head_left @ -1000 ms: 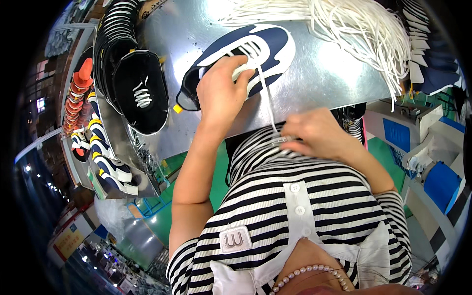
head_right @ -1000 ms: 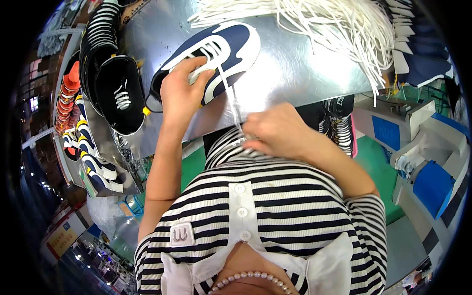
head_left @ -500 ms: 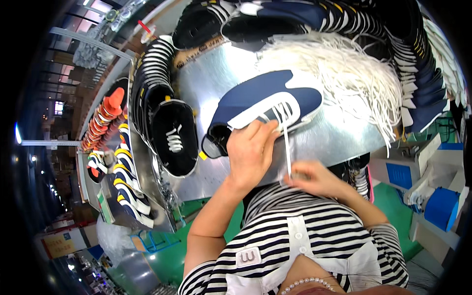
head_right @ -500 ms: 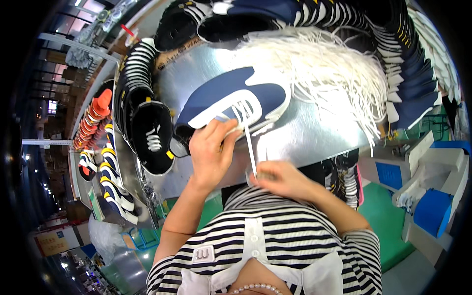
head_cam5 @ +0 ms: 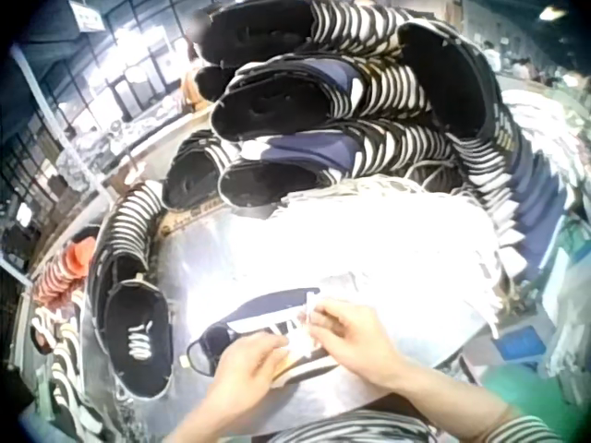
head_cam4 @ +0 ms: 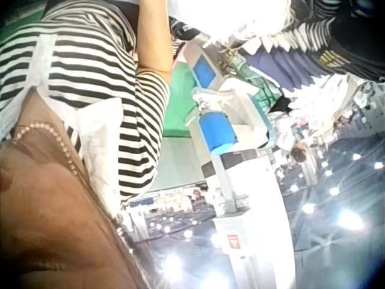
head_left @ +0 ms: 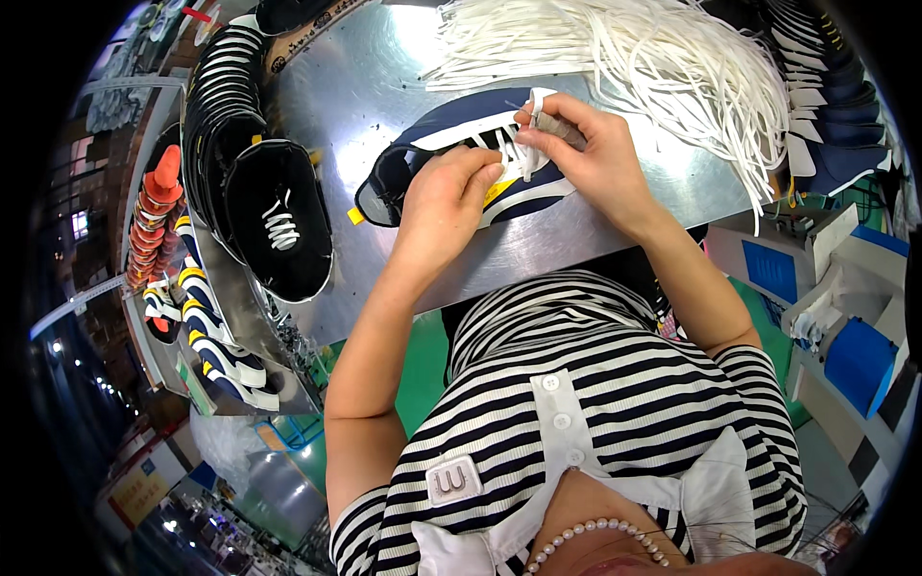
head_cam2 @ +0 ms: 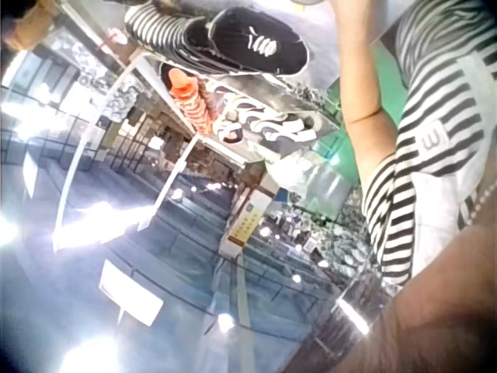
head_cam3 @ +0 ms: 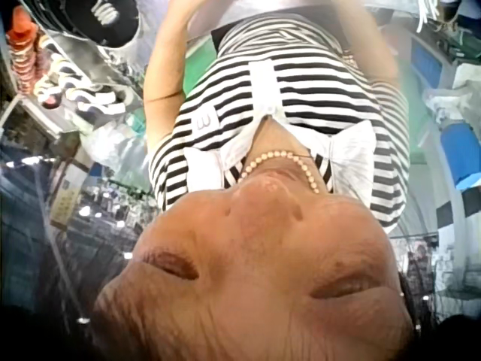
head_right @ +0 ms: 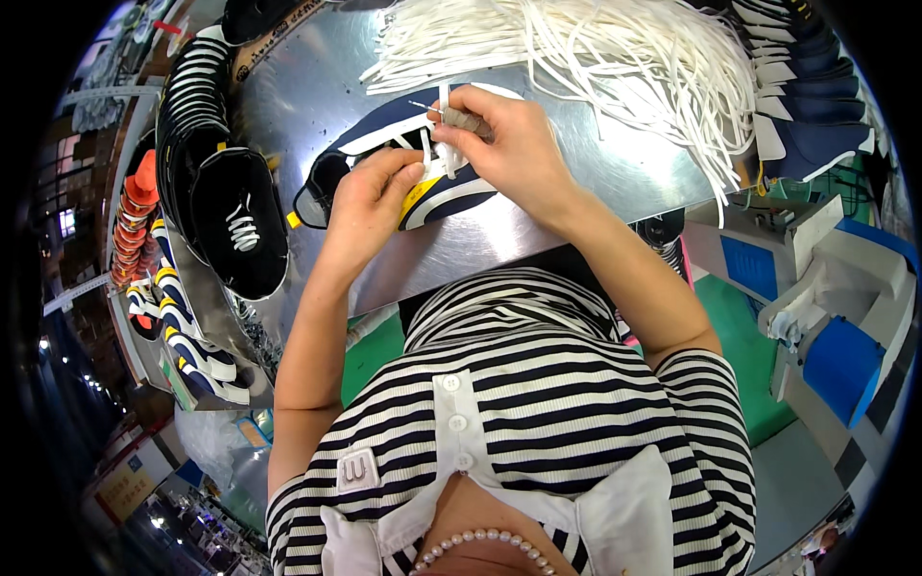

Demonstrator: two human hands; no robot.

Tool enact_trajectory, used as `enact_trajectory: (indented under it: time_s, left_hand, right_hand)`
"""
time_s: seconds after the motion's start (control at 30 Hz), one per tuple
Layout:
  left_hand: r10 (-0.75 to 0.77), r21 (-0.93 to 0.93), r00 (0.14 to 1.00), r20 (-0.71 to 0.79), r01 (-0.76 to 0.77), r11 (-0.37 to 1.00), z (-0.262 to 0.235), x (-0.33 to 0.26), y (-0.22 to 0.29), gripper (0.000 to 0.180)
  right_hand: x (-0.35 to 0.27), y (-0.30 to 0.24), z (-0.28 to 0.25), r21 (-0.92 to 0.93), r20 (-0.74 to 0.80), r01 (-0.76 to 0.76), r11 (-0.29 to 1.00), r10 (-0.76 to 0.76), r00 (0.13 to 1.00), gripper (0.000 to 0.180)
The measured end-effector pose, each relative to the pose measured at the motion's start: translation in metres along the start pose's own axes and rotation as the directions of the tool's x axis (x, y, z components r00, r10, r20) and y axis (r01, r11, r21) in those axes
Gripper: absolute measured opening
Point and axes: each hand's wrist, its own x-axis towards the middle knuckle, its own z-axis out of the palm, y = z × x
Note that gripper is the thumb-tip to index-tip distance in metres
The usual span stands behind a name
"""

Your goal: The person laces a blue and white sneaker by hand, threading white shoelaces through the eyelets and pulling them tight. The person repeats this process on a second sneaker, handling the laces and shoes directly without tools.

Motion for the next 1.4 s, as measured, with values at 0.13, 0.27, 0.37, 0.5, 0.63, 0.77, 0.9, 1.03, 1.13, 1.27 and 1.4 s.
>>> enact_trajectory:
  time_s: [0.13,0.27,0.37,0.5,0.63,0.77,0.9,1.03,1.13,1.27,1.4]
  left_hand:
    - [-0.066,0.042,0.998,0.019,0.065,0.997,-0.001,-0.001,0.005,0.028]
    - [-0.039,0.184,0.997,-0.067,0.051,0.982,0.007,0.000,0.009,0.029]
    - [-0.029,0.176,0.996,-0.081,0.043,0.983,0.009,0.002,0.004,0.027]
    - [-0.129,0.025,0.991,0.024,0.128,0.991,0.006,0.003,0.000,0.027]
    - [-0.128,0.047,0.992,0.005,0.128,0.991,0.008,0.003,0.005,0.028]
    - [-0.123,0.116,0.992,-0.020,0.125,0.985,0.009,0.004,0.007,0.031]
    - [0.055,0.210,0.995,-0.078,-0.038,0.977,0.009,0.000,0.009,0.029]
    - [0.136,0.246,0.984,-0.112,-0.105,0.964,0.012,-0.001,0.002,0.030]
    - [0.143,0.226,0.983,-0.114,-0.115,0.967,0.012,-0.001,0.002,0.028]
    - [0.243,0.234,0.962,-0.123,-0.209,0.949,0.014,-0.003,0.002,0.024]
    - [0.327,0.238,0.928,-0.177,-0.282,0.929,0.020,-0.010,0.005,0.019]
  right_hand:
    - [0.009,0.008,0.007,0.154,-0.062,0.010,0.988,-0.001,0.998,0.018]
    - [0.010,0.013,0.010,0.139,-0.050,-0.004,0.990,0.011,0.999,0.019]
    - [0.005,0.013,0.007,0.105,-0.045,-0.020,0.994,0.025,0.999,0.019]
    - [0.001,0.019,0.005,0.113,-0.071,0.027,0.993,-0.019,0.997,0.019]
    - [0.001,0.024,0.007,0.080,-0.112,0.055,0.995,-0.046,0.993,0.020]
    - [-0.001,0.022,0.006,-0.004,-0.163,0.074,0.997,-0.074,0.984,0.029]
    - [-0.033,0.008,-0.009,-0.141,-0.072,-0.065,0.988,0.055,0.996,0.031]
    - [-0.055,-0.006,-0.009,-0.113,0.080,-0.227,0.967,0.236,0.968,0.022]
    - [-0.055,-0.003,-0.007,-0.112,0.081,-0.218,0.969,0.228,0.970,0.019]
    - [-0.052,-0.001,-0.009,-0.135,0.092,-0.202,0.970,0.216,0.972,0.017]
    - [-0.049,-0.001,0.003,-0.148,0.059,-0.240,0.959,0.251,0.966,0.016]
